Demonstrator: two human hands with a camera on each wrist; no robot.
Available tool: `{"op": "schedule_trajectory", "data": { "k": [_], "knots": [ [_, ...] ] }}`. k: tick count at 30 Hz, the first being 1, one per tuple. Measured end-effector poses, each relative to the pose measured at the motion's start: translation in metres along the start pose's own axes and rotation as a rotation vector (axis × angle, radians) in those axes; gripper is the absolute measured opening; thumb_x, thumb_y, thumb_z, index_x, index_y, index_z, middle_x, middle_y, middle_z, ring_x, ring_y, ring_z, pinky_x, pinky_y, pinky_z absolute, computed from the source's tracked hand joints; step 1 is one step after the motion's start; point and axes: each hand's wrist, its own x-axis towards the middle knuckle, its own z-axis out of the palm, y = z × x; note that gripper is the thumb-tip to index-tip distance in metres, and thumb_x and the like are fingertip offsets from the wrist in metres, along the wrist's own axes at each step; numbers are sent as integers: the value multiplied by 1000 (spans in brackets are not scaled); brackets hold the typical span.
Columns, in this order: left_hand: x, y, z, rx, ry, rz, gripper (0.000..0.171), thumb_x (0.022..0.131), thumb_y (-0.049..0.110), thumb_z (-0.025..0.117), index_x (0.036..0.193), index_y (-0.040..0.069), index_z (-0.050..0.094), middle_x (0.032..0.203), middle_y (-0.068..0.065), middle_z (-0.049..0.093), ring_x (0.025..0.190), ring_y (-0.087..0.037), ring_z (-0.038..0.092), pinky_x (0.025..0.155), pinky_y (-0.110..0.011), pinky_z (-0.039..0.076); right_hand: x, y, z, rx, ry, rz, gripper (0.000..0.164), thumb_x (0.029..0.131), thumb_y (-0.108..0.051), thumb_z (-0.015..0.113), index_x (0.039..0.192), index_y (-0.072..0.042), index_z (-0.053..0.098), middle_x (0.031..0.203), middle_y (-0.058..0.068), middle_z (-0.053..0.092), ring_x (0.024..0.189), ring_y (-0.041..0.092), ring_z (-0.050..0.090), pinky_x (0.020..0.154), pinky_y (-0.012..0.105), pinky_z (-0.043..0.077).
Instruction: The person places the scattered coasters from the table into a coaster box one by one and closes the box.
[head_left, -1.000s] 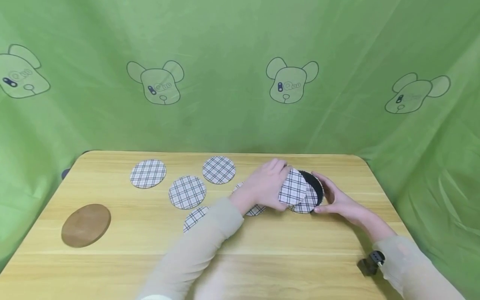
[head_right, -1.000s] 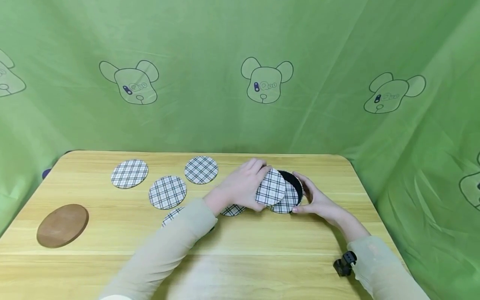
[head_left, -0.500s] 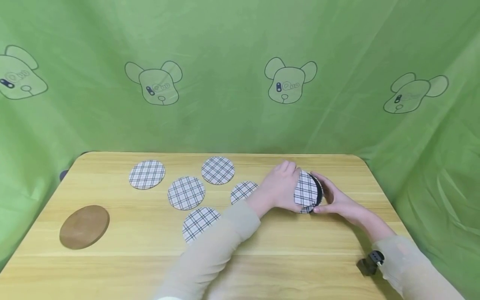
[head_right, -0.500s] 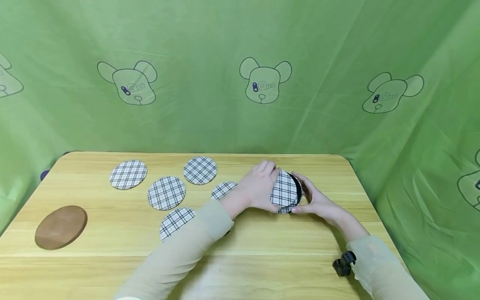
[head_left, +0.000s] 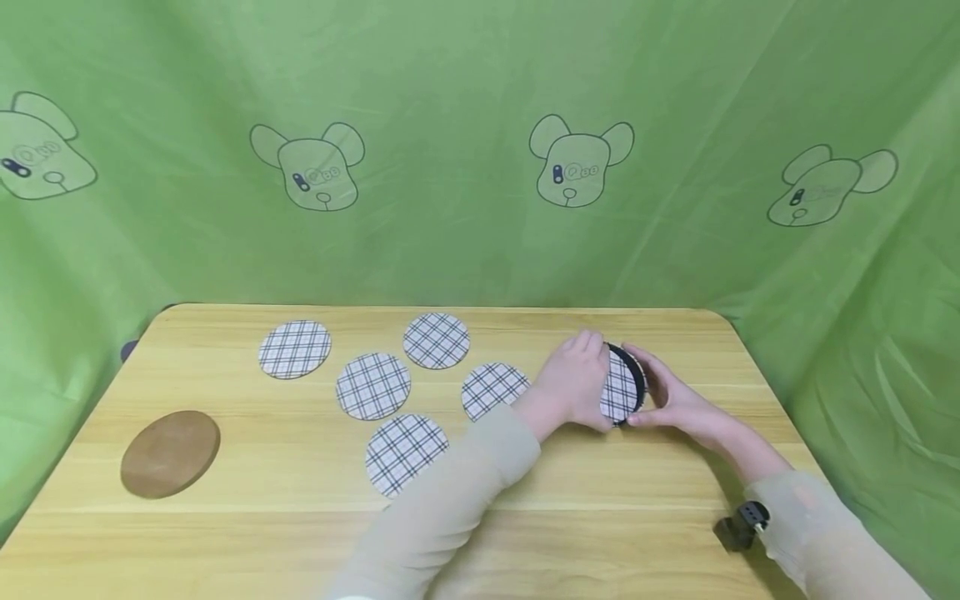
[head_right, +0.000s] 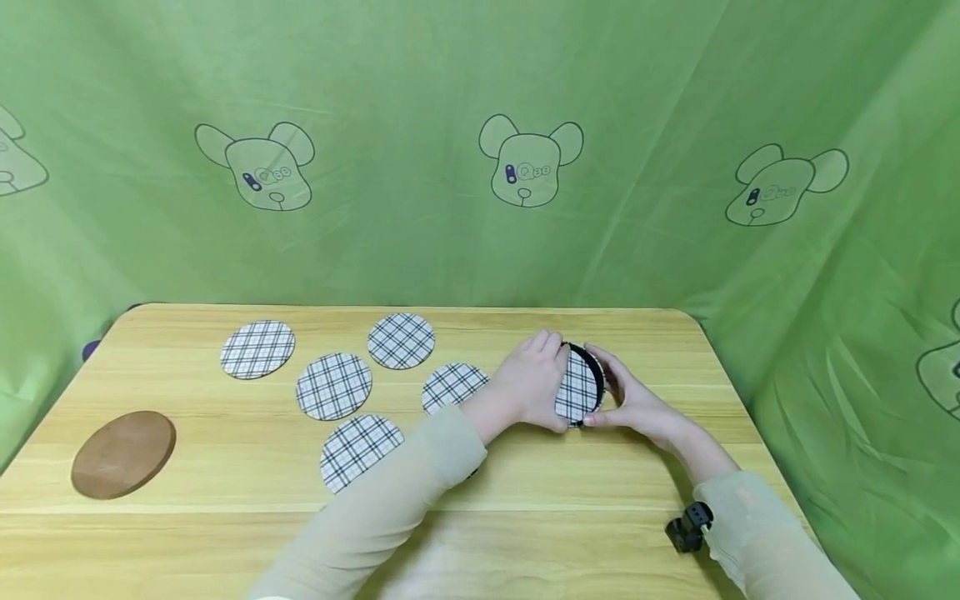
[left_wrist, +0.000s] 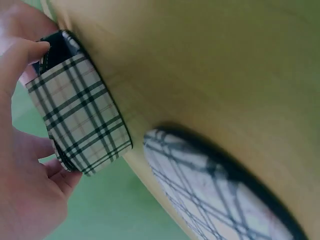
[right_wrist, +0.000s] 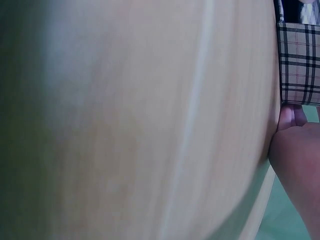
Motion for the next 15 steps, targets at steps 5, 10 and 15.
{"op": "schedule_trajectory", "data": {
  "k": [5, 10, 15],
  "knots": [
    [1, 3, 5, 9, -16, -7, 123, 73, 84, 73, 160, 3, 40, 157, -6, 44, 145, -17, 40, 132, -26, 28, -1, 1, 0, -4, 2, -9, 115, 83, 8, 79, 171, -11, 7, 173, 35, 4, 160, 46, 11, 107, -3, 29],
    [1, 4, 7, 23, -23, -11, 122, 74, 83, 73, 161, 4, 39, 159, -5, 43, 148, -17, 38, 132, -26, 28, 0, 2, 0, 4, 2, -25, 114, 83, 9, 78, 171, -10, 8, 172, 36, 5, 146, -6, 31, 109, -2, 30],
    [1, 4, 9, 52, -48, -11, 121, 76, 83, 71, 162, 4, 37, 162, -6, 41, 153, -19, 35, 133, -28, 26, 1, 1, 1, 10, 4, -28, 114, 83, 9, 78, 171, -9, 8, 172, 36, 6, 136, -15, 33, 108, -2, 30]
  ]
}}
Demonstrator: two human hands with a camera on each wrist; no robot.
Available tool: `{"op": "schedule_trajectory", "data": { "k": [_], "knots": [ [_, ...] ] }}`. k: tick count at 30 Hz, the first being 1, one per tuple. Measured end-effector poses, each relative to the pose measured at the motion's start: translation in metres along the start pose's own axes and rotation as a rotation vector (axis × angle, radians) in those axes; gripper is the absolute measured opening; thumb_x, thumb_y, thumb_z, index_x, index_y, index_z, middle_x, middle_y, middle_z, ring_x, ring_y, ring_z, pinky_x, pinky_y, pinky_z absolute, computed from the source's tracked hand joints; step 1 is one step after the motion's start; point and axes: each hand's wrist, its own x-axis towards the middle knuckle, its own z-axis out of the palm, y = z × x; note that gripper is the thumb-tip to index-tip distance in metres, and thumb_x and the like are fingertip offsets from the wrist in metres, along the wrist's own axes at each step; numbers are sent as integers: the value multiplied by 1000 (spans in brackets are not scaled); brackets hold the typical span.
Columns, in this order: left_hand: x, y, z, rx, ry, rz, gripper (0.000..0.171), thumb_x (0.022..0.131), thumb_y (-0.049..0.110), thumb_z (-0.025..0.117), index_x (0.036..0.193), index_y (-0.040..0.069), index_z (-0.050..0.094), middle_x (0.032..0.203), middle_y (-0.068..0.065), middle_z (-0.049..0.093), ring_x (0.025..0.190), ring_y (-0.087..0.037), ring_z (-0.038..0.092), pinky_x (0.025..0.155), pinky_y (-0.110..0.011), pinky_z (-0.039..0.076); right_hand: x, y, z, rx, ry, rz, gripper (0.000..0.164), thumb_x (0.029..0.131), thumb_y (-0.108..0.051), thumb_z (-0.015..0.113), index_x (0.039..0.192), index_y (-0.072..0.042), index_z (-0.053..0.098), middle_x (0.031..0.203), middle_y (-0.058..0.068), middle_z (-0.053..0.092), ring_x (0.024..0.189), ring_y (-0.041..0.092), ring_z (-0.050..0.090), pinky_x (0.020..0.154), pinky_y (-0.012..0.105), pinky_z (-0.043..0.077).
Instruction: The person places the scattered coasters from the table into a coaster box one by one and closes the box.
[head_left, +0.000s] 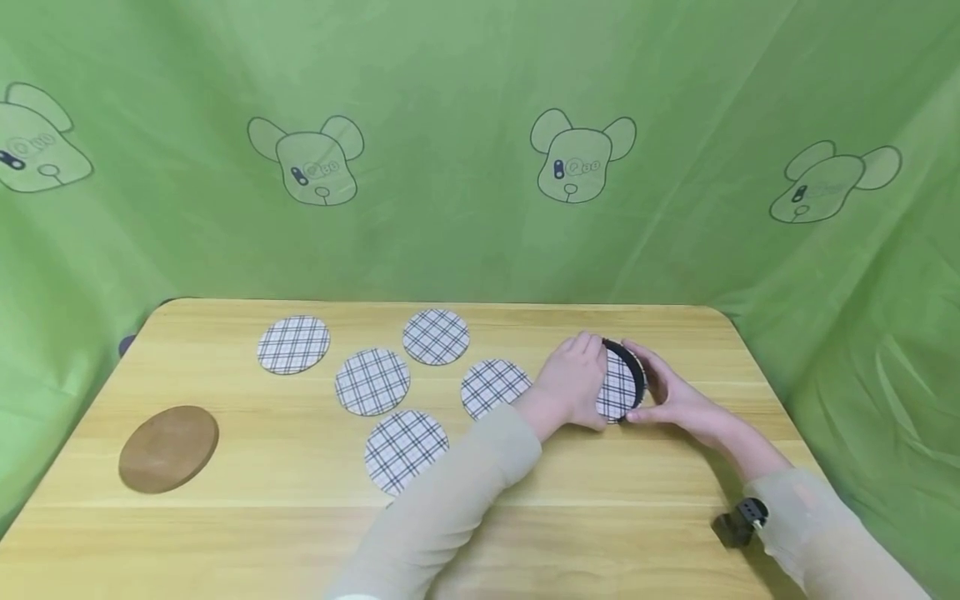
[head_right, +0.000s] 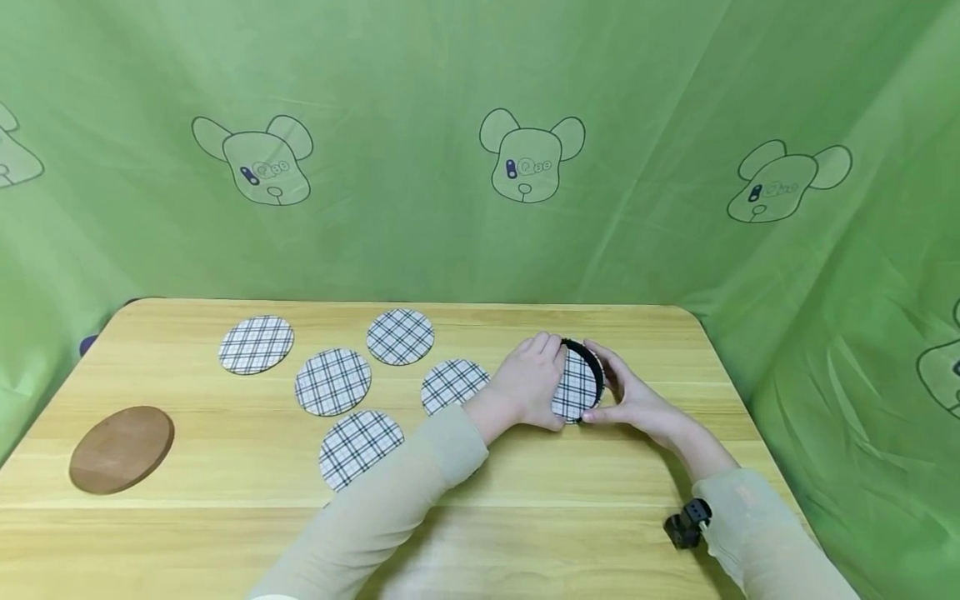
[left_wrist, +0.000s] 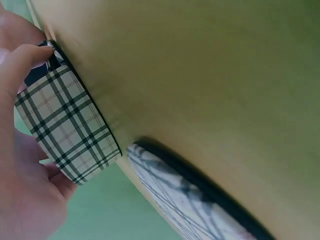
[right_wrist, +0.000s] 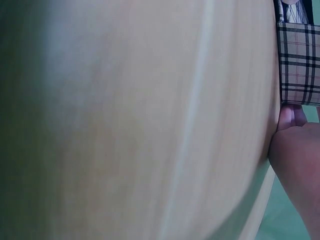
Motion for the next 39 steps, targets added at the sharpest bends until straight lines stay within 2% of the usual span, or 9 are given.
{"op": "schedule_trajectory", "data": {
  "k": [4, 6, 9, 11, 13, 19, 24, 33, 39],
  "knots": [
    [0, -1, 0, 3, -9, 3, 121, 77, 82, 71, 162, 4, 36, 163, -6, 41, 153, -20, 35, 133, -28, 26, 0, -1, 0, 0, -5, 2, 114, 83, 8, 78, 171, -8, 7, 172, 36, 4, 138, -13, 31, 109, -2, 30],
    [-1, -1, 0, -2, -13, 7, 120, 78, 82, 71, 163, 4, 35, 164, -6, 41, 154, -20, 35, 134, -29, 25, 0, -2, 0, -5, -7, 3, 114, 83, 8, 78, 171, -8, 7, 172, 36, 4, 145, -5, 30, 109, -2, 30],
    [-2, -3, -1, -10, -10, 14, 119, 79, 80, 71, 163, 4, 35, 165, -6, 40, 155, -20, 34, 134, -29, 24, 0, -2, 0, -7, -10, 9, 115, 83, 9, 78, 171, -8, 6, 173, 35, 2, 161, 23, 21, 109, -2, 29],
    [-3, -5, -1, -12, -5, 18, 117, 80, 78, 72, 163, 4, 35, 165, -6, 41, 154, -20, 35, 134, -28, 25, 0, -2, 0, -1, -10, 10, 115, 83, 9, 78, 171, -8, 5, 173, 34, 0, 162, 44, 9, 109, -2, 29],
    [-3, -7, 0, -8, 1, 25, 116, 81, 76, 72, 163, 4, 35, 165, -6, 41, 154, -19, 35, 133, -27, 26, 1, -2, 0, 7, -12, 12, 116, 82, 10, 78, 171, -8, 5, 174, 33, -2, 158, 55, -3, 108, -3, 28],
    [-5, -10, 0, -35, -1, 53, 114, 83, 75, 72, 164, 3, 34, 165, -8, 41, 155, -22, 35, 133, -28, 27, 1, -1, -1, 15, -17, 16, 116, 83, 9, 78, 171, -9, 5, 174, 33, -5, 157, 56, -10, 108, -4, 26],
    [-8, -17, -2, -120, 13, 91, 112, 84, 70, 74, 163, 2, 34, 165, -9, 42, 153, -21, 39, 132, -28, 30, 1, 1, -2, 8, -12, 28, 116, 83, 8, 78, 172, -12, 6, 174, 32, -5, 158, 54, -8, 108, -4, 26],
    [-19, -38, -5, -286, 52, 246, 106, 86, 63, 79, 164, 6, 37, 166, -8, 41, 154, -20, 38, 132, -30, 31, 1, -3, -2, -4, -14, 32, 116, 83, 8, 78, 172, -13, 5, 175, 30, -7, 157, 55, -11, 108, -5, 23],
    [-30, -57, -2, -296, 73, 266, 101, 86, 59, 81, 163, 8, 39, 164, -7, 45, 153, -20, 41, 133, -31, 29, 1, -4, -1, 0, -17, 26, 117, 83, 8, 79, 172, -13, 6, 174, 31, -5, 157, 57, -9, 109, -4, 24]
  ]
}}
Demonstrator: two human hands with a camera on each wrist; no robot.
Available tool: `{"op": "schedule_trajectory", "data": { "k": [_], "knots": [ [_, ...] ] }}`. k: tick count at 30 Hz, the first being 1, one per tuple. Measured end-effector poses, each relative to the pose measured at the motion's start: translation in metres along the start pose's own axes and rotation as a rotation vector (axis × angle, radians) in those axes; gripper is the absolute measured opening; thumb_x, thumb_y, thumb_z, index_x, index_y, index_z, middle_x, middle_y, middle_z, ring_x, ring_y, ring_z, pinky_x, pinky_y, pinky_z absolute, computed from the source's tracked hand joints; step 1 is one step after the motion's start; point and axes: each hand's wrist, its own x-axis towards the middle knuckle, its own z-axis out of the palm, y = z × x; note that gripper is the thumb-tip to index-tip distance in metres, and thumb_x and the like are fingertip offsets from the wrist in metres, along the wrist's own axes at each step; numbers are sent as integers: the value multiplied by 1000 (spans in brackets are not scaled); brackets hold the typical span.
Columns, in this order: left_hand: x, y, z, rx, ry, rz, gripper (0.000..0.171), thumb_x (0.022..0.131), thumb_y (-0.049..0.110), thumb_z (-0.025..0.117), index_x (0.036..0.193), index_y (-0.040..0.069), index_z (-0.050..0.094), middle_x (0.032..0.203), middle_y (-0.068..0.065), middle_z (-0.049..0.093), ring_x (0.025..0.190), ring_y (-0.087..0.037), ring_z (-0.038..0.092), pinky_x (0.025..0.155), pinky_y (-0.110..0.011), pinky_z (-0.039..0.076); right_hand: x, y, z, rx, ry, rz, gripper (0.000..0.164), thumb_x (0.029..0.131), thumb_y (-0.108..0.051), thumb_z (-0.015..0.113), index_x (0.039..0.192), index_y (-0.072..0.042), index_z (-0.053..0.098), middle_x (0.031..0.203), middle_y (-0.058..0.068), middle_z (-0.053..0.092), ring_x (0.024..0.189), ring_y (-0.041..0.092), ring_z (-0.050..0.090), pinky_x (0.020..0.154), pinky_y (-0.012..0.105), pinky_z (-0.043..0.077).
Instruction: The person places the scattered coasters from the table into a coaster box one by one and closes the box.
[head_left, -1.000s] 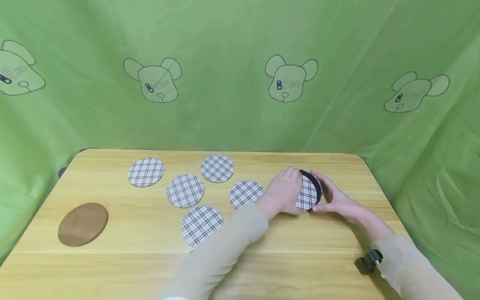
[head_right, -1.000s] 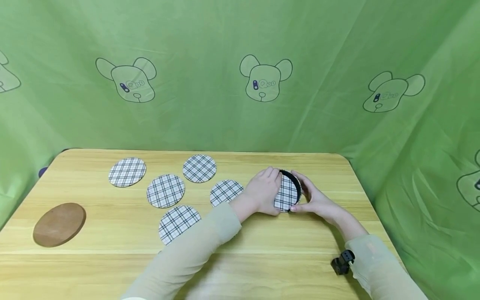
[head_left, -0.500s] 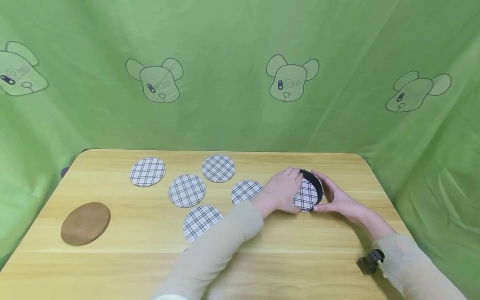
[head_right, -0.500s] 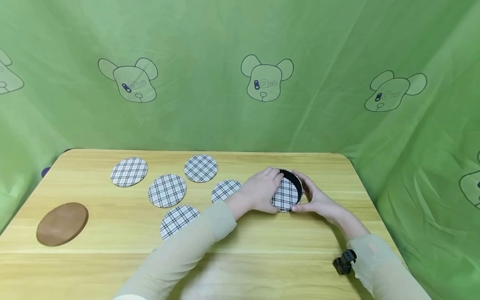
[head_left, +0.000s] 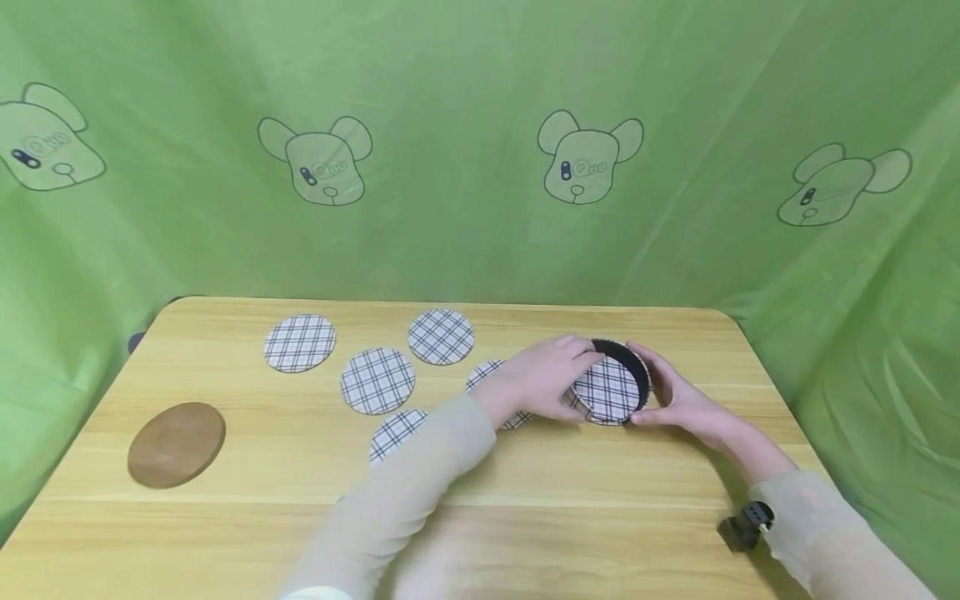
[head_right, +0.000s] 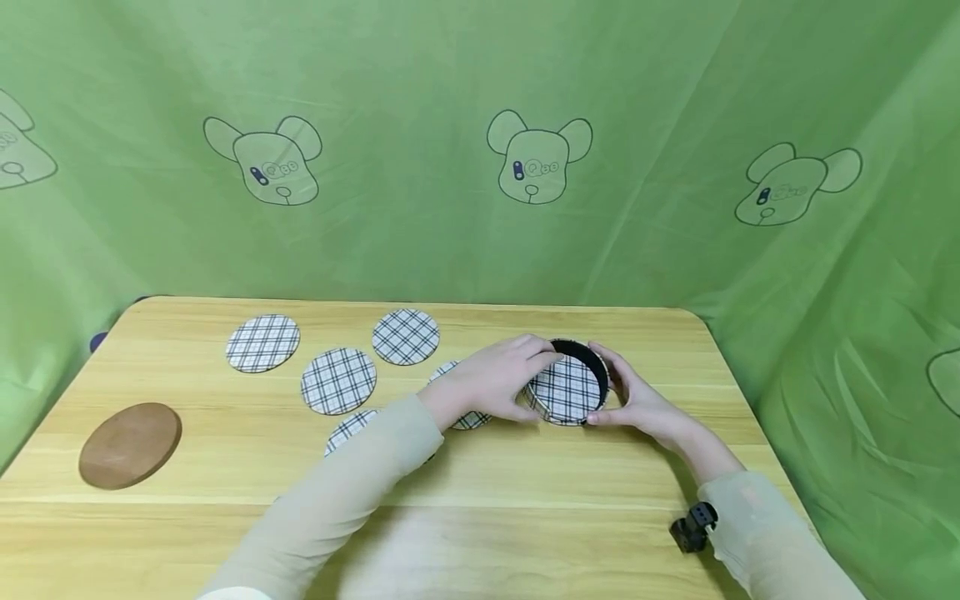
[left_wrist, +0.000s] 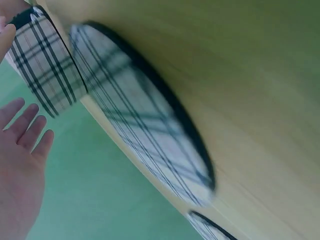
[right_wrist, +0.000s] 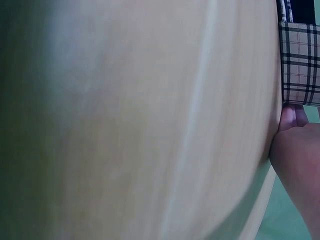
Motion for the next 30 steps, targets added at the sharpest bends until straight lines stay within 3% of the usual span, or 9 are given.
{"op": "schedule_trajectory", "data": {
  "k": [10, 22, 30],
  "knots": [
    [-33, -31, -5, 10, -7, -31, 95, 89, 53, 81, 162, 7, 41, 160, -8, 49, 151, -22, 44, 132, -34, 32, 1, 1, 0, -14, 9, 18, 119, 81, 8, 80, 172, -14, 7, 174, 31, -6, 156, 58, -8, 107, -5, 25],
    [-73, -66, -14, -33, -3, -158, 92, 90, 49, 81, 163, 11, 40, 165, -11, 45, 154, -27, 42, 131, -44, 34, 1, 4, 0, -9, 7, 20, 119, 82, 8, 80, 172, -15, 6, 174, 30, -8, 157, 56, -11, 105, -6, 24],
    [-103, -85, -15, -92, 57, -230, 88, 90, 43, 84, 161, 10, 43, 164, -14, 47, 153, -31, 43, 131, -48, 34, 2, 5, -1, -10, 7, 19, 120, 81, 9, 80, 172, -14, 5, 174, 30, -9, 157, 57, -10, 105, -6, 24]
  ]
}}
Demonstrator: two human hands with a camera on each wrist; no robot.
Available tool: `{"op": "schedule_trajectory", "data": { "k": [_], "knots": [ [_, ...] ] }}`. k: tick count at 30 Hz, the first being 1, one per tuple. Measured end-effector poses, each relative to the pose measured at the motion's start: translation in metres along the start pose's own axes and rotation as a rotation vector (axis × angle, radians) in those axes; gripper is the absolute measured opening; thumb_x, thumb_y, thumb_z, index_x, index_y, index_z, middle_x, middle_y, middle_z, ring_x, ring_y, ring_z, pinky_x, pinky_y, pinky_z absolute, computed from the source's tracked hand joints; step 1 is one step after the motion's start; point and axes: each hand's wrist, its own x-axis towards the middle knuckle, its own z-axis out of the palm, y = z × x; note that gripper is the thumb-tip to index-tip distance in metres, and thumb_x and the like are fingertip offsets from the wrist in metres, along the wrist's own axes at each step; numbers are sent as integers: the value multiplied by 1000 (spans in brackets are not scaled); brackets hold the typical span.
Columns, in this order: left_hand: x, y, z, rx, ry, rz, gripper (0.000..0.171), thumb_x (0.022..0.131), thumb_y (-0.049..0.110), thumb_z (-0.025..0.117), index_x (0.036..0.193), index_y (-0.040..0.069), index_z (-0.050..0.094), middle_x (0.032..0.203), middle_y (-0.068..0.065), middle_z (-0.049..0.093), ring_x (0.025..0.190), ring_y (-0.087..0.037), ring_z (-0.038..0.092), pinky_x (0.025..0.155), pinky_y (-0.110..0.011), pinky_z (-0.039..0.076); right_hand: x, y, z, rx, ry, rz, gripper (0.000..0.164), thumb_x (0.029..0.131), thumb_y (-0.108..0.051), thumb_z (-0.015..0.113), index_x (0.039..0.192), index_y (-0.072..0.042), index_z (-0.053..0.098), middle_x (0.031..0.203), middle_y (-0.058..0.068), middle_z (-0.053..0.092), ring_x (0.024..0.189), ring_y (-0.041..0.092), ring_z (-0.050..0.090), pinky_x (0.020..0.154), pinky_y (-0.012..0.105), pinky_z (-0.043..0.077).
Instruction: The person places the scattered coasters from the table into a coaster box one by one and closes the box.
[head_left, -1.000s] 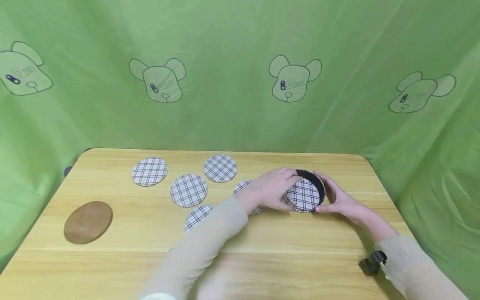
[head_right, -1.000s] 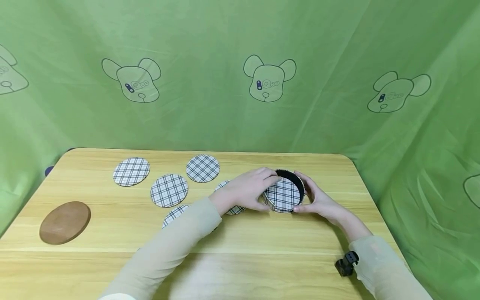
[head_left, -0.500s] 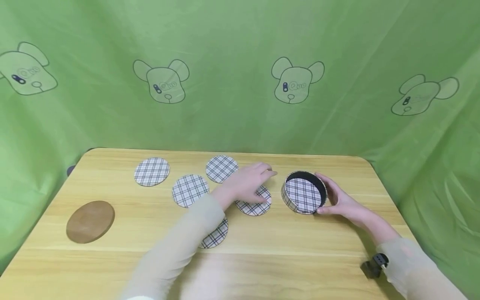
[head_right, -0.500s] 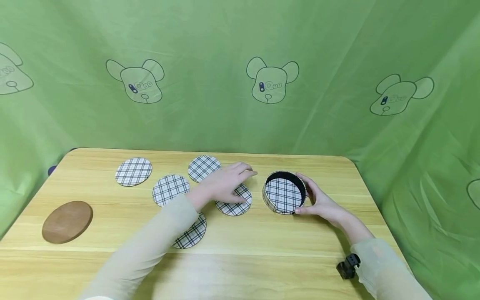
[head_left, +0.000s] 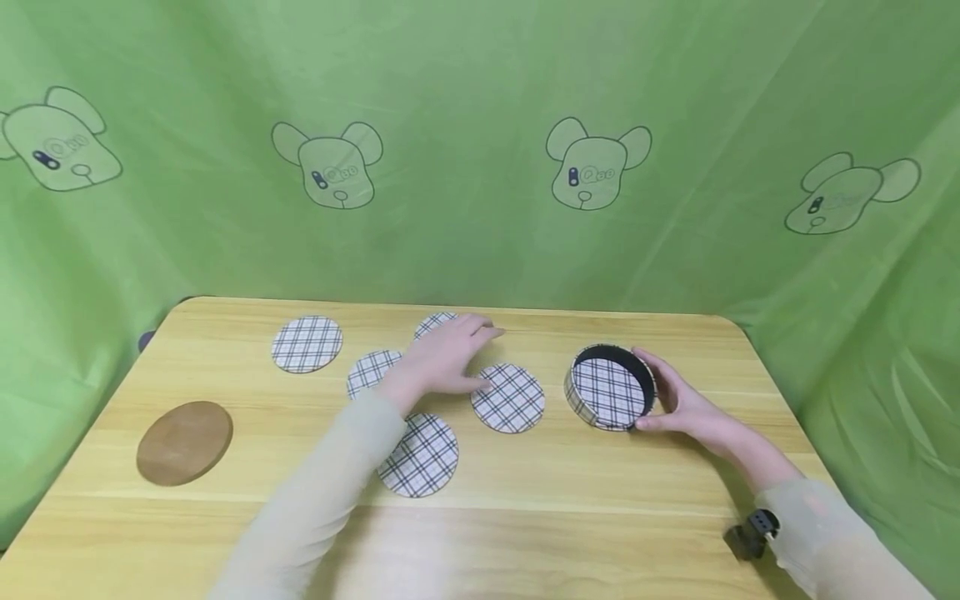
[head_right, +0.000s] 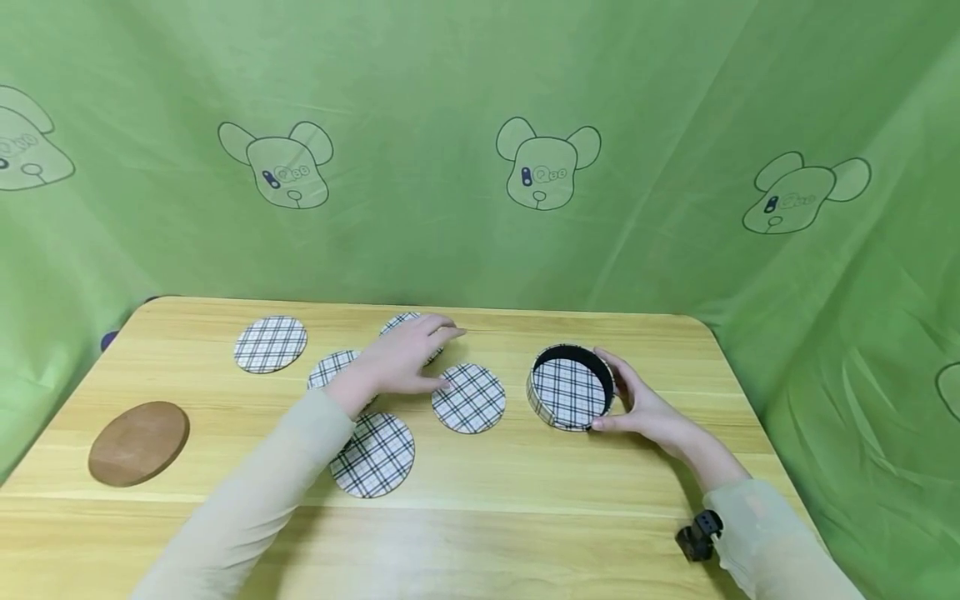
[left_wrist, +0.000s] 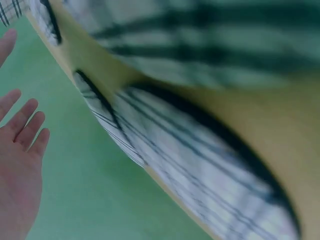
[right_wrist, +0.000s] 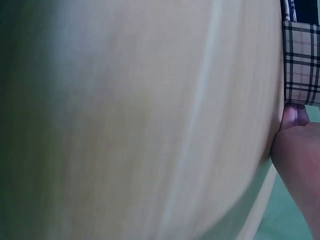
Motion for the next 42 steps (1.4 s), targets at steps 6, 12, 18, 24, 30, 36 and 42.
{"op": "schedule_trajectory", "data": {
  "k": [6, 12, 18, 24, 30, 36, 42],
  "knots": [
    [-20, -19, 0, -16, 19, -39, 88, 89, 42, 84, 160, 8, 45, 162, -16, 48, 153, -33, 44, 132, -50, 32, -1, -2, 0, 5, -2, -8, 119, 81, 9, 79, 172, -14, 5, 174, 30, -8, 157, 57, -10, 108, -5, 23],
    [-38, -39, -1, -40, 62, -57, 85, 87, 37, 86, 156, 4, 48, 160, -20, 49, 150, -36, 46, 130, -52, 36, -2, -4, 1, 8, 0, -17, 119, 81, 9, 79, 172, -14, 6, 174, 31, -7, 156, 58, -10, 107, -5, 23],
    [-56, -58, -4, -28, 94, -76, 84, 86, 35, 86, 153, -1, 50, 156, -24, 52, 147, -41, 48, 128, -55, 37, -1, -4, 0, 9, -2, -15, 118, 82, 8, 79, 172, -15, 7, 174, 31, -7, 157, 58, -10, 109, -4, 23],
    [-75, -74, -12, -7, 90, -137, 85, 87, 38, 86, 154, 1, 51, 154, -23, 55, 144, -40, 51, 125, -56, 41, 1, -3, 0, 2, 0, 1, 118, 82, 9, 79, 172, -15, 7, 174, 30, -7, 157, 57, -10, 106, -5, 24],
    [-94, -85, -17, -6, 86, -206, 84, 87, 40, 86, 154, 2, 51, 155, -22, 54, 145, -41, 50, 124, -59, 40, -2, -6, 0, 16, -5, -8, 119, 81, 9, 80, 172, -14, 6, 174, 31, -7, 156, 58, -11, 106, -5, 24],
    [-108, -102, -18, 8, 109, -250, 87, 85, 40, 86, 154, 1, 50, 155, -24, 53, 145, -43, 50, 124, -62, 40, -3, -6, 1, 18, 2, -17, 118, 81, 9, 79, 172, -13, 7, 174, 32, -6, 156, 59, -9, 105, -6, 25],
    [-123, -117, -23, 31, 128, -276, 88, 83, 37, 88, 153, -1, 51, 153, -27, 53, 143, -47, 49, 123, -65, 39, -1, -2, 0, 8, 5, -8, 117, 82, 8, 79, 172, -14, 7, 174, 31, -7, 156, 57, -11, 106, -6, 23]
  ]
}}
